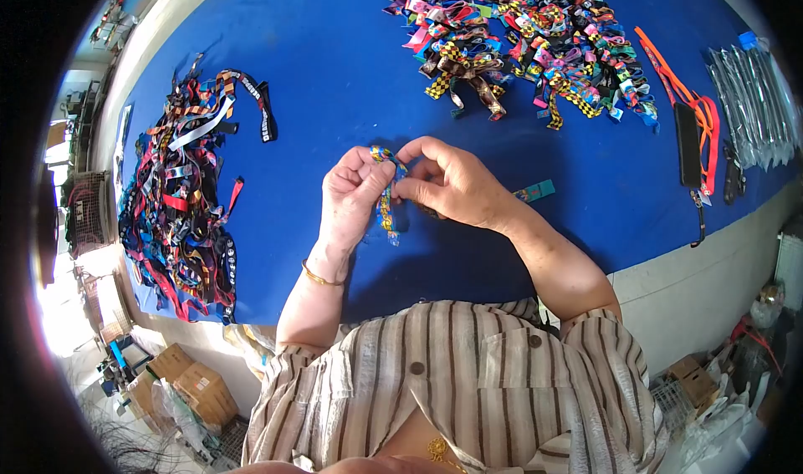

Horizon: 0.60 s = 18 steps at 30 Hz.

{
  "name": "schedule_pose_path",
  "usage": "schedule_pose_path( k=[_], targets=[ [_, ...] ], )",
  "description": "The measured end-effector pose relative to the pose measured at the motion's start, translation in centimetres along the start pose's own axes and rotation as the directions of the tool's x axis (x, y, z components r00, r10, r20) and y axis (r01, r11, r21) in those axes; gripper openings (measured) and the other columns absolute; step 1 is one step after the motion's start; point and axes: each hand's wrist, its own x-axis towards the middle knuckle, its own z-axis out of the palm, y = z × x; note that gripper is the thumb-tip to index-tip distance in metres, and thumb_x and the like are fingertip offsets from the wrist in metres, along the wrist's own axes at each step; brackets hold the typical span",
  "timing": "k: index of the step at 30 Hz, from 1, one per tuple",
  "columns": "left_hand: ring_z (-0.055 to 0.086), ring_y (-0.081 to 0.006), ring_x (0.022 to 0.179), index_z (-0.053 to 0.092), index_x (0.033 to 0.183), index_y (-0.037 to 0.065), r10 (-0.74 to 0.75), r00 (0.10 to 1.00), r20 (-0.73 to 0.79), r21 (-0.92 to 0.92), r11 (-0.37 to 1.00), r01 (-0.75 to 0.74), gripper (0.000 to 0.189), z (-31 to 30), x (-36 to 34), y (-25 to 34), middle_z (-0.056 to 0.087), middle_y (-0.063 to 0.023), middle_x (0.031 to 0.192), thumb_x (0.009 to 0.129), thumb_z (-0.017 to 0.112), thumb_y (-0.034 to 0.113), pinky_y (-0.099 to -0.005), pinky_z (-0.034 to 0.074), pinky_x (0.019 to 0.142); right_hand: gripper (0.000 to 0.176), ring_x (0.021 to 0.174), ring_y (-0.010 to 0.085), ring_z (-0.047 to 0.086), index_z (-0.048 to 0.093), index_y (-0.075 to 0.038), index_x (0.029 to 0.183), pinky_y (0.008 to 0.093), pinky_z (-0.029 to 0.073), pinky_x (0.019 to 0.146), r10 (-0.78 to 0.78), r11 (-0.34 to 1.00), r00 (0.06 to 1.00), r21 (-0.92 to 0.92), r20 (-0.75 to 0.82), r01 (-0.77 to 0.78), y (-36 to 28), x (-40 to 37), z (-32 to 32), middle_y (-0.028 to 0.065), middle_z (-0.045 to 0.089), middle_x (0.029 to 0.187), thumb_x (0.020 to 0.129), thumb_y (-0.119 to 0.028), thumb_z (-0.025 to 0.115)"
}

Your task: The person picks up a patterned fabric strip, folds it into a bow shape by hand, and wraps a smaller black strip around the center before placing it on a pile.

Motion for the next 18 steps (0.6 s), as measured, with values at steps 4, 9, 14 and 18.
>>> schedule_pose_path(
  k=[4,9,14,18],
  targets=[
    [0.065,-0.0088,0.07,0.064,0.104,0.004,0.016,1.0,0.003,-0.118,0.993,-0.015,0.007,-0.9,0.4,-0.2,0.071,-0.0031,0.085,0.104,0.067,0.01,-0.0236,0.053,0.063,0.038,0.073,0.0035,0.059,0.058,-0.001,0.124,0.0234,0.048,0.063,-0.093,0.992,0.995,-0.082,0.046,0.097,1.8,0.3,0.2,0.001,0.068,0.088,0.093,-0.006,0.079],
    [0.066,-0.0164,0.062,0.06,0.105,0.003,-0.034,0.999,0.018,-0.283,0.958,0.038,0.008,-0.7,0.5,0.8,0.075,-0.0174,0.099,0.107,0.057,0.011,-0.0281,0.056,0.06,0.035,0.073,0.0049,0.06,0.058,-0.001,0.122,0.024,0.048,0.063,-0.123,0.98,0.992,-0.153,0.024,0.125,0.9,0.1,0.8,0.0024,0.069,0.09,0.092,-0.001,0.076],
    [0.064,-0.0203,0.056,0.055,0.108,0.005,-0.014,0.998,0.057,-0.365,0.93,0.034,0.013,-1.0,0.5,1.0,0.074,-0.0263,0.11,0.11,0.051,0.017,-0.0326,0.057,0.058,0.035,0.073,0.0074,0.062,0.058,-0.001,0.124,0.0275,0.052,0.065,-0.205,0.958,0.978,-0.207,-0.021,0.197,1.9,0.2,1.5,0.0061,0.071,0.096,0.091,0.002,0.072],
    [0.065,-0.0214,0.056,0.052,0.109,0.006,-0.006,0.997,0.075,-0.354,0.935,0.032,0.015,-1.2,0.5,1.3,0.075,-0.026,0.107,0.111,0.05,0.02,-0.0323,0.056,0.054,0.042,0.071,0.0105,0.063,0.058,-0.002,0.13,0.0292,0.053,0.065,-0.256,0.931,0.966,-0.277,-0.025,0.24,1.4,0.2,1.6,0.0077,0.071,0.1,0.091,0.003,0.071]
  ],
)
